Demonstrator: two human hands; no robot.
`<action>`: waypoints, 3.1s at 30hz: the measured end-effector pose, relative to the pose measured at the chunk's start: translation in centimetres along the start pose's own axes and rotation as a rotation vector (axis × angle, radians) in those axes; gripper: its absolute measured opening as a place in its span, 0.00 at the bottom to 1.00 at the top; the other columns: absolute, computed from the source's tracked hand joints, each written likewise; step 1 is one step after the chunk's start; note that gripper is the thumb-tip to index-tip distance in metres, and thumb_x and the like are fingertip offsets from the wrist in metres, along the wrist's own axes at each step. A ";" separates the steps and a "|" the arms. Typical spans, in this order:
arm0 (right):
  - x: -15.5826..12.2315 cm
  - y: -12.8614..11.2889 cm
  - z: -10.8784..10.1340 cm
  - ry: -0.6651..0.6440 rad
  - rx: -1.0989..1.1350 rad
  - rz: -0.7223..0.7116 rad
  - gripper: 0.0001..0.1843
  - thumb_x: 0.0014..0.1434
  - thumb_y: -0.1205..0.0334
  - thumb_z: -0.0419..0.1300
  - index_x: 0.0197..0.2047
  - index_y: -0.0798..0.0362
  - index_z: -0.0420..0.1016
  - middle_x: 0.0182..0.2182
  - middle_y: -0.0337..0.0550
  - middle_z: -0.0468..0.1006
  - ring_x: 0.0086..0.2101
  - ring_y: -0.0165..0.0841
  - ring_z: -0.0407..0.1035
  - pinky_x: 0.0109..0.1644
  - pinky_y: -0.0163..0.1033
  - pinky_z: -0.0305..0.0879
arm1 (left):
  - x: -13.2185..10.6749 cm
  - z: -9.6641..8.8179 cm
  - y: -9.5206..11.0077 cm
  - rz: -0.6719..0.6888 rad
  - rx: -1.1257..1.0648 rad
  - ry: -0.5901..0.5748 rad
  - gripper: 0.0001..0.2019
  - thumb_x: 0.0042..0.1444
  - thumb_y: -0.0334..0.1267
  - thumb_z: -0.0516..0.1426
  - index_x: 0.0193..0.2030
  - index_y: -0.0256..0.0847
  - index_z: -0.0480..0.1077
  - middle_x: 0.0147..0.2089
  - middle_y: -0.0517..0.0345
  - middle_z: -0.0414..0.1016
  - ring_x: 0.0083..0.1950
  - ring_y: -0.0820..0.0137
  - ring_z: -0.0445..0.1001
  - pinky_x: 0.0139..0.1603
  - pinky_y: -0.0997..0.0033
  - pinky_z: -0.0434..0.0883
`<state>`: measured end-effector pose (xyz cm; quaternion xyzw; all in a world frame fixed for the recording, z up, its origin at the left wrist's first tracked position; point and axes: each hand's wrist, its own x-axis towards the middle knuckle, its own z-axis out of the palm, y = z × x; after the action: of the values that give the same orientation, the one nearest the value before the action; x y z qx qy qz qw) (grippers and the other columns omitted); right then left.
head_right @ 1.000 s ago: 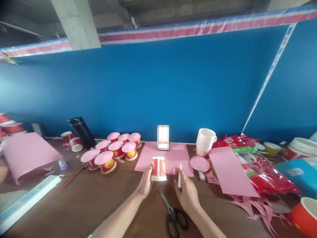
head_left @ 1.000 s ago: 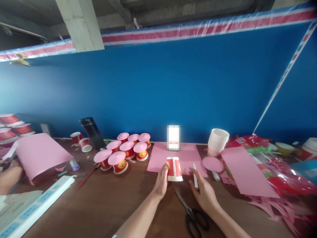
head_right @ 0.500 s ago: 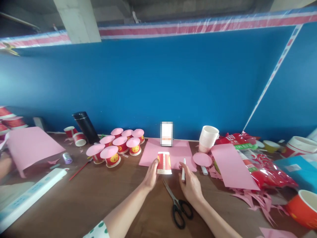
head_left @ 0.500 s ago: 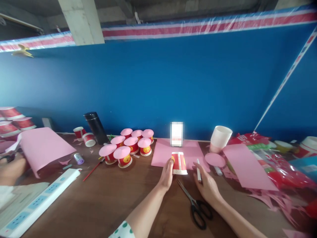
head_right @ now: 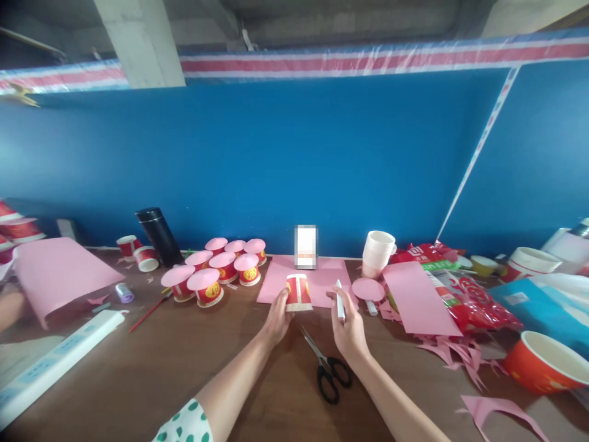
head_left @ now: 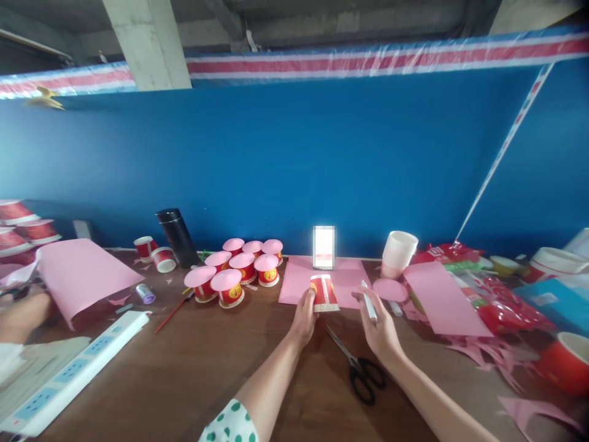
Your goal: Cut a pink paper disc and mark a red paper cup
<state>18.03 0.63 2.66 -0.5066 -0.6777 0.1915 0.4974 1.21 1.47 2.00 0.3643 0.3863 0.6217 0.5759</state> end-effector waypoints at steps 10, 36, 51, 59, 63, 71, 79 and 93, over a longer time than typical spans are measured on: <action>1.2 2.7 0.2 0.065 -0.006 -0.140 0.21 0.61 0.58 0.48 0.57 0.49 0.61 0.44 0.48 0.74 0.43 0.37 0.70 0.47 0.43 0.66 | 1.6 -0.2 -0.1 -0.167 -0.377 0.039 0.21 0.52 0.48 0.54 0.46 0.32 0.67 0.38 0.47 0.75 0.38 0.64 0.73 0.41 0.63 0.69; 1.1 3.3 0.5 0.006 -0.042 -0.196 0.18 0.59 0.61 0.52 0.53 0.50 0.65 0.41 0.47 0.75 0.42 0.39 0.69 0.46 0.44 0.66 | 1.2 -0.4 -0.9 -0.101 -0.317 -0.080 0.15 0.52 0.46 0.55 0.39 0.35 0.71 0.33 0.53 0.75 0.34 0.68 0.72 0.36 0.68 0.68; -1.5 -1.5 -0.6 -0.031 0.113 -0.259 0.09 0.59 0.64 0.49 0.42 0.53 0.66 0.33 0.45 0.72 0.32 0.35 0.69 0.38 0.39 0.66 | 1.5 -0.6 -0.9 -0.076 -0.294 -0.096 0.13 0.53 0.44 0.55 0.40 0.39 0.69 0.44 0.51 0.73 0.49 0.63 0.69 0.51 0.62 0.63; -2.4 -2.4 -0.5 -0.120 0.146 -0.378 0.11 0.56 0.66 0.50 0.43 0.52 0.66 0.34 0.47 0.73 0.34 0.36 0.67 0.37 0.41 0.66 | 1.4 -0.3 -1.0 -0.048 -0.250 -0.058 0.16 0.52 0.47 0.54 0.42 0.38 0.69 0.45 0.50 0.73 0.45 0.65 0.71 0.47 0.65 0.66; -2.0 -2.3 -0.4 -0.114 0.138 -0.356 0.10 0.56 0.68 0.51 0.42 0.52 0.67 0.34 0.46 0.73 0.33 0.36 0.67 0.37 0.41 0.66 | 1.4 -0.3 -0.9 -0.041 -0.215 -0.094 0.16 0.53 0.47 0.53 0.43 0.38 0.69 0.47 0.49 0.72 0.48 0.64 0.70 0.48 0.64 0.65; -1.9 -2.2 -0.2 -0.144 0.123 -0.379 0.11 0.57 0.67 0.51 0.43 0.53 0.68 0.36 0.47 0.74 0.34 0.36 0.68 0.40 0.42 0.66 | 1.5 -0.3 -1.3 -0.045 -0.190 -0.043 0.14 0.51 0.48 0.55 0.38 0.40 0.70 0.44 0.52 0.73 0.48 0.66 0.69 0.47 0.67 0.64; -2.0 -2.0 -0.2 -0.162 0.094 -0.381 0.14 0.57 0.66 0.51 0.46 0.52 0.68 0.37 0.46 0.75 0.35 0.36 0.69 0.42 0.43 0.66 | 1.4 -0.2 -1.2 -0.059 -0.130 -0.037 0.15 0.50 0.49 0.56 0.37 0.40 0.70 0.41 0.52 0.73 0.42 0.67 0.70 0.41 0.70 0.65; -1.9 -2.0 -0.1 -0.178 0.081 -0.383 0.14 0.58 0.66 0.50 0.46 0.52 0.69 0.38 0.47 0.75 0.36 0.37 0.69 0.42 0.44 0.66 | 1.2 0.1 -0.8 -0.068 -0.092 -0.053 0.15 0.50 0.48 0.55 0.40 0.41 0.69 0.38 0.54 0.73 0.42 0.67 0.70 0.40 0.69 0.65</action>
<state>17.08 -1.88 3.33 -0.3294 -0.7945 0.1646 0.4829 1.53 2.70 1.36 0.3404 0.3541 0.6090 0.6228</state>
